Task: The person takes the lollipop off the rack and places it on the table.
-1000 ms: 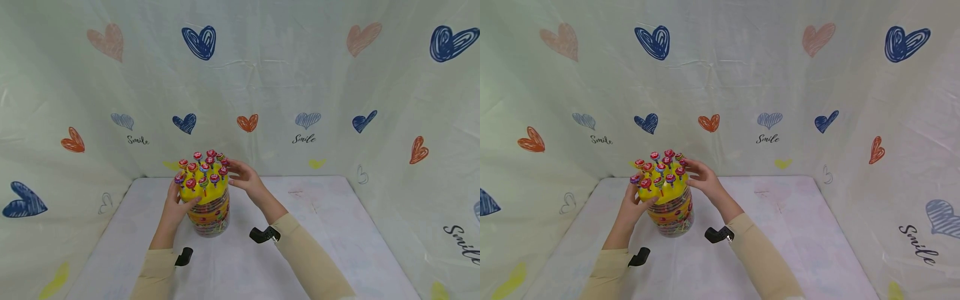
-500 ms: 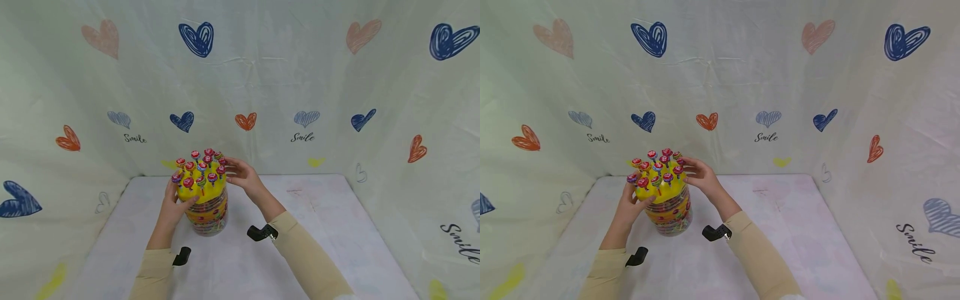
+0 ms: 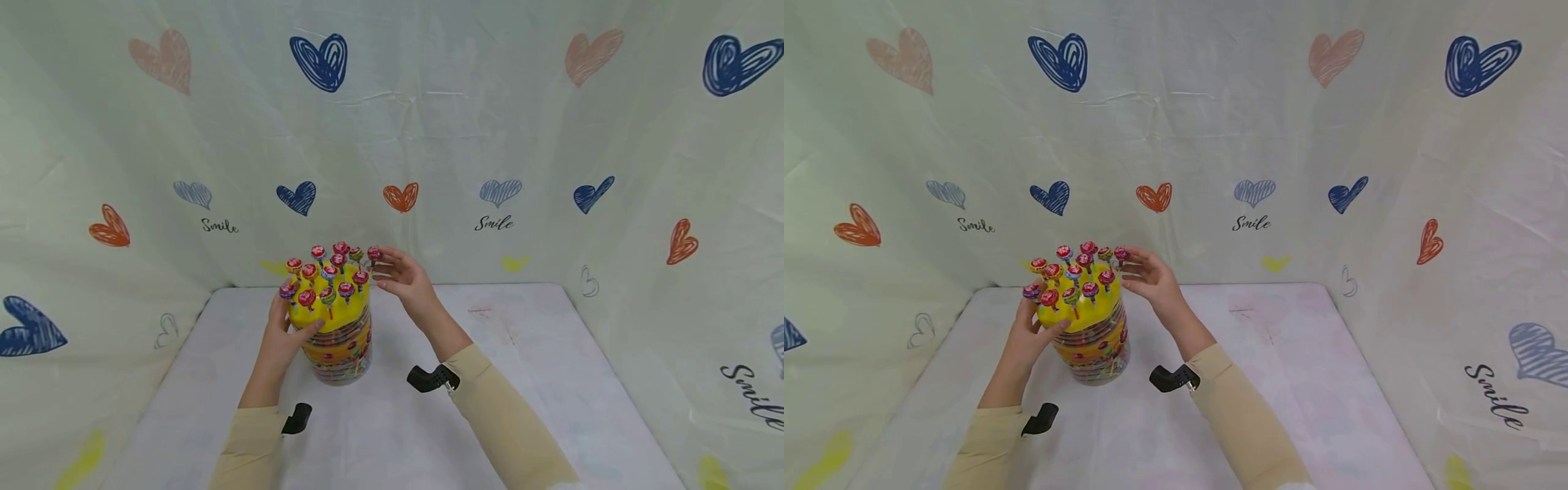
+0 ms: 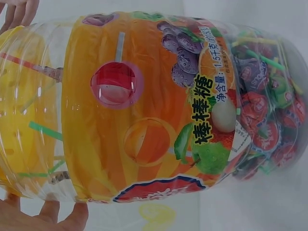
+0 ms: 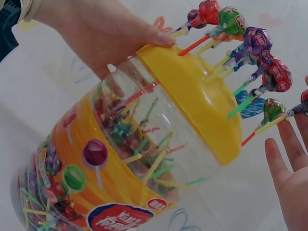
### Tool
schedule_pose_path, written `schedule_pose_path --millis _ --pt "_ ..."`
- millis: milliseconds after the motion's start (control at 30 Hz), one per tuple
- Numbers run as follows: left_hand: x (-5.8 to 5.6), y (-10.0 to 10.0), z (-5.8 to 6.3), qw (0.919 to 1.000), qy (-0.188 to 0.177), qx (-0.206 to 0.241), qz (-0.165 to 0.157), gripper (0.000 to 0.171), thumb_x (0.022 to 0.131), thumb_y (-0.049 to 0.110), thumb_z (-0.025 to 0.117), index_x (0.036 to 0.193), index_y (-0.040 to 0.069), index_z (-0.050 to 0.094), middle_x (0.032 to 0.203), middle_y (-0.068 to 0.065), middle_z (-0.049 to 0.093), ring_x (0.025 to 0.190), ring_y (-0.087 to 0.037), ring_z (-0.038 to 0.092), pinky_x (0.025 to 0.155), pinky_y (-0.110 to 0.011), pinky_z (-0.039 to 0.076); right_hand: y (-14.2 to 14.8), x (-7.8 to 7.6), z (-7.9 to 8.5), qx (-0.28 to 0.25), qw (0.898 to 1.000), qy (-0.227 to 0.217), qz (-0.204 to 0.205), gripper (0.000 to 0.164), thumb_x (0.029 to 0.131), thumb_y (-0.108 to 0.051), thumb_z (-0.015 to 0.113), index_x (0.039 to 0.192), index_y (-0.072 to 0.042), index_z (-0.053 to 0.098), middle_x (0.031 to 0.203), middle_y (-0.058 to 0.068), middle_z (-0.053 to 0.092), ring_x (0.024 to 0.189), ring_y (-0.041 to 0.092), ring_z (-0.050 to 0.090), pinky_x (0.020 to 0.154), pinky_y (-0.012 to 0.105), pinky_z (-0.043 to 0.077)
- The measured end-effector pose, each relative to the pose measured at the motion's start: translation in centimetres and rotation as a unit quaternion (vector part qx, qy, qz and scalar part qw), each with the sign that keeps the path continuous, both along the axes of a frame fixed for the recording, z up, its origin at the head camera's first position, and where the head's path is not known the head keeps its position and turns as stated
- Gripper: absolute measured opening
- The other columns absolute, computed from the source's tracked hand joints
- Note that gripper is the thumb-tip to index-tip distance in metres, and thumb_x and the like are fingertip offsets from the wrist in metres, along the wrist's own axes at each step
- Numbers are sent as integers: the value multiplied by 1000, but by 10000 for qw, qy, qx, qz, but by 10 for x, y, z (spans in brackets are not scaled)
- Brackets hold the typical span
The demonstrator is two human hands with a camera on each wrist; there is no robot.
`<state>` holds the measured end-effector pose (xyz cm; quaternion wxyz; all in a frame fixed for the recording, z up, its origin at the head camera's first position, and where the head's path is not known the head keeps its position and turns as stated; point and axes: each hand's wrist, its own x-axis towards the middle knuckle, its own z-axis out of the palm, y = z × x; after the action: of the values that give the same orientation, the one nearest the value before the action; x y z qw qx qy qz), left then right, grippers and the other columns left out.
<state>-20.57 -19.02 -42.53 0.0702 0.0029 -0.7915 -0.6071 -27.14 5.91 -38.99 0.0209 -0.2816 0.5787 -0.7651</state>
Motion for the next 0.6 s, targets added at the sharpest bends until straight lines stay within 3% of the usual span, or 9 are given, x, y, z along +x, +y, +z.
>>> schedule_pose_path --millis 333,600 --pt "1 1 2 10000 -49 -28 57 89 89 21 73 157 26 16 162 -6 6 147 -27 4 116 -56 7 17 4 -17 -448 9986 -234 -150 46 90 14 55 133 -2 49 126 13 55 108 26 57 94 37 51" --pt "2 2 3 10000 -3 42 -11 88 90 21 72 157 26 15 162 -6 5 147 -27 4 116 -57 6 31 7 -40 -216 9956 -807 -425 51 88 17 56 135 1 44 128 19 53 106 26 60 90 40 53"
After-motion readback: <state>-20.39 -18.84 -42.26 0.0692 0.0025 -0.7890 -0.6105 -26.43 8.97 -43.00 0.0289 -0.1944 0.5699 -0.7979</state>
